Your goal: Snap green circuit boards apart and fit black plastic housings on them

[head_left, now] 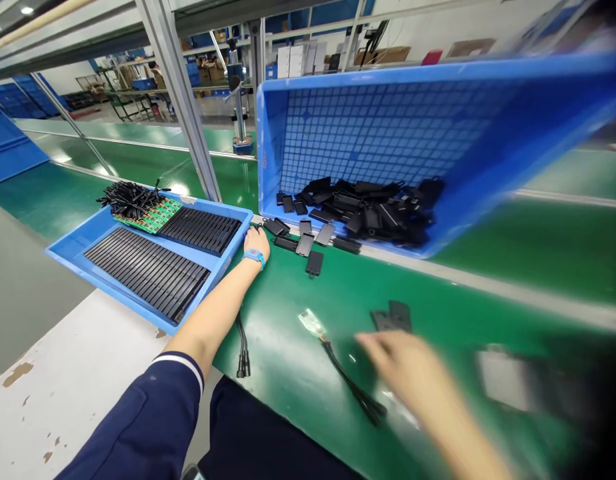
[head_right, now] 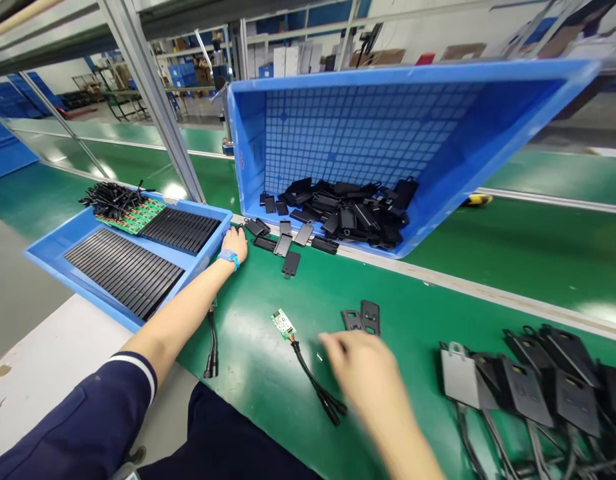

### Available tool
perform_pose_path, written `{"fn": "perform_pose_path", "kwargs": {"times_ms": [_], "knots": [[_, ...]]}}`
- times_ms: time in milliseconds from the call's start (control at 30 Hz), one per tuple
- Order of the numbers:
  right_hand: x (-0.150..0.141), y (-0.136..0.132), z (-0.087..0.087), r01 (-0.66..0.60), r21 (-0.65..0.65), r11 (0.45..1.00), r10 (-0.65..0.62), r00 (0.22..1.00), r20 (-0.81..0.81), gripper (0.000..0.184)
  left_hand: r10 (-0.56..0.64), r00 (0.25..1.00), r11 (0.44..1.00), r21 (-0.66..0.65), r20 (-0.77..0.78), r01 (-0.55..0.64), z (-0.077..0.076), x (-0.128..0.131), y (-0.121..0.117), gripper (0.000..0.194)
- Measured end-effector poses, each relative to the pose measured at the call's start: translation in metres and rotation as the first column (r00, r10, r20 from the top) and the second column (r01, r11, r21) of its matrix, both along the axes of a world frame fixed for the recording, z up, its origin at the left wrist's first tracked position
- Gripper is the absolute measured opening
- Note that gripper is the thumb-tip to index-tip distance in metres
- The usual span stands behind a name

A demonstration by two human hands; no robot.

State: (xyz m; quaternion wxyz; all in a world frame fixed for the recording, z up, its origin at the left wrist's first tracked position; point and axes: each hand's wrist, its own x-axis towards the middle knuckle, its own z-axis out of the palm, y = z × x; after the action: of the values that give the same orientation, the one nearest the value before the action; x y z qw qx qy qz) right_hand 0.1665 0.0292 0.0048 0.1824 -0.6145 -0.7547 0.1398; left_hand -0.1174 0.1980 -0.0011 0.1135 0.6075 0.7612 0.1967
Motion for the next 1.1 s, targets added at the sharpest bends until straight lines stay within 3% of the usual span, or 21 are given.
{"fn": "perform_pose_path", "kwargs": {"times_ms": [33, 133, 233, 300, 367, 400, 433, 467, 500, 533, 567, 600, 667, 733, 933, 1100], "knots": [[-0.024, -0.004, -0.006, -0.082, -0.055, 0.995, 0.083, 0.996, 0.024, 0.026, 0.013, 1.0, 1.0, -0.002, 0.02, -0.013, -0.003, 0.002, -0.001, 0.036], [-0.066, -0.013, -0.02, -0.039, -0.111, 0.993, 0.043, 0.999, 0.033, 0.02, 0.011, 0.992, 1.0, -0.005, 0.128, -0.01, -0.007, 0.005, -0.017, 0.034], [-0.066, -0.017, -0.016, 0.068, -0.254, 0.965, -0.136, 0.956, -0.26, 0.021, -0.035, 0.952, 0.999, 0.014, 0.304, 0.033, -0.005, 0.008, -0.05, 0.036], [-0.059, -0.017, -0.007, 0.043, -0.424, 0.905, -0.286, 0.798, -0.53, 0.026, -0.073, 0.897, 0.997, 0.031, 0.436, 0.066, -0.005, 0.014, -0.081, 0.035], [-0.058, -0.017, 0.003, -0.039, -0.534, 0.845, -0.41, 0.594, -0.692, 0.032, -0.109, 0.788, 0.993, 0.035, 0.606, 0.11, -0.004, 0.027, -0.113, 0.037], [-0.06, -0.017, 0.005, -0.069, -0.56, 0.826, -0.452, 0.512, -0.73, 0.033, -0.122, 0.644, 0.989, 0.039, 0.755, 0.142, -0.004, 0.035, -0.127, 0.038], [-0.064, -0.018, 0.006, -0.087, -0.574, 0.814, -0.48, 0.455, -0.75, 0.034, -0.093, 0.362, 0.986, 0.034, 0.928, 0.165, -0.003, 0.043, -0.139, 0.036], [-0.068, -0.018, 0.005, -0.097, -0.58, 0.809, -0.496, 0.419, -0.761, 0.034, -0.036, 0.068, 0.982, 0.023, 0.997, 0.186, -0.002, 0.051, -0.148, 0.034], [-0.072, -0.018, 0.003, -0.107, -0.581, 0.807, -0.501, 0.396, -0.769, 0.033, 0.035, -0.211, 0.979, 0.009, 0.977, 0.202, 0.0, 0.058, -0.155, 0.032], [-0.075, -0.019, 0.001, -0.118, -0.579, 0.807, -0.501, 0.381, -0.777, 0.032, 0.099, -0.413, 0.977, -0.01, 0.905, 0.212, 0.002, 0.064, -0.16, 0.03], [-0.078, -0.019, -0.002, -0.129, -0.576, 0.807, -0.5, 0.37, -0.783, 0.031, 0.14, -0.521, 0.976, -0.03, 0.842, 0.213, 0.006, 0.07, -0.163, 0.03], [-0.08, -0.02, -0.004, -0.137, -0.574, 0.807, -0.5, 0.358, -0.789, 0.03, 0.155, -0.579, 0.979, -0.045, 0.8, 0.2, 0.009, 0.074, -0.165, 0.031], [-0.081, -0.021, -0.005, -0.137, -0.573, 0.808, -0.508, 0.33, -0.795, 0.028, 0.144, -0.615, 0.986, -0.056, 0.775, 0.16, 0.015, 0.08, -0.166, 0.036], [-0.082, -0.023, -0.003, -0.131, -0.585, 0.801, -0.525, 0.316, -0.79, 0.027, 0.127, -0.589, 0.988, -0.052, 0.798, 0.142, 0.019, 0.085, -0.168, 0.037], [-0.084, -0.024, 0.004, -0.084, -0.622, 0.778, -0.567, 0.333, -0.754, 0.029, 0.047, -0.364, 0.999, -0.033, 0.93, 0.043, 0.017, 0.098, -0.172, 0.025], [-0.086, -0.022, 0.002, -0.142, -0.652, 0.745, -0.586, 0.328, -0.741, 0.032, 0.037, -0.222, 0.998, -0.047, 0.974, -0.04, 0.011, 0.103, -0.169, 0.021]]}}
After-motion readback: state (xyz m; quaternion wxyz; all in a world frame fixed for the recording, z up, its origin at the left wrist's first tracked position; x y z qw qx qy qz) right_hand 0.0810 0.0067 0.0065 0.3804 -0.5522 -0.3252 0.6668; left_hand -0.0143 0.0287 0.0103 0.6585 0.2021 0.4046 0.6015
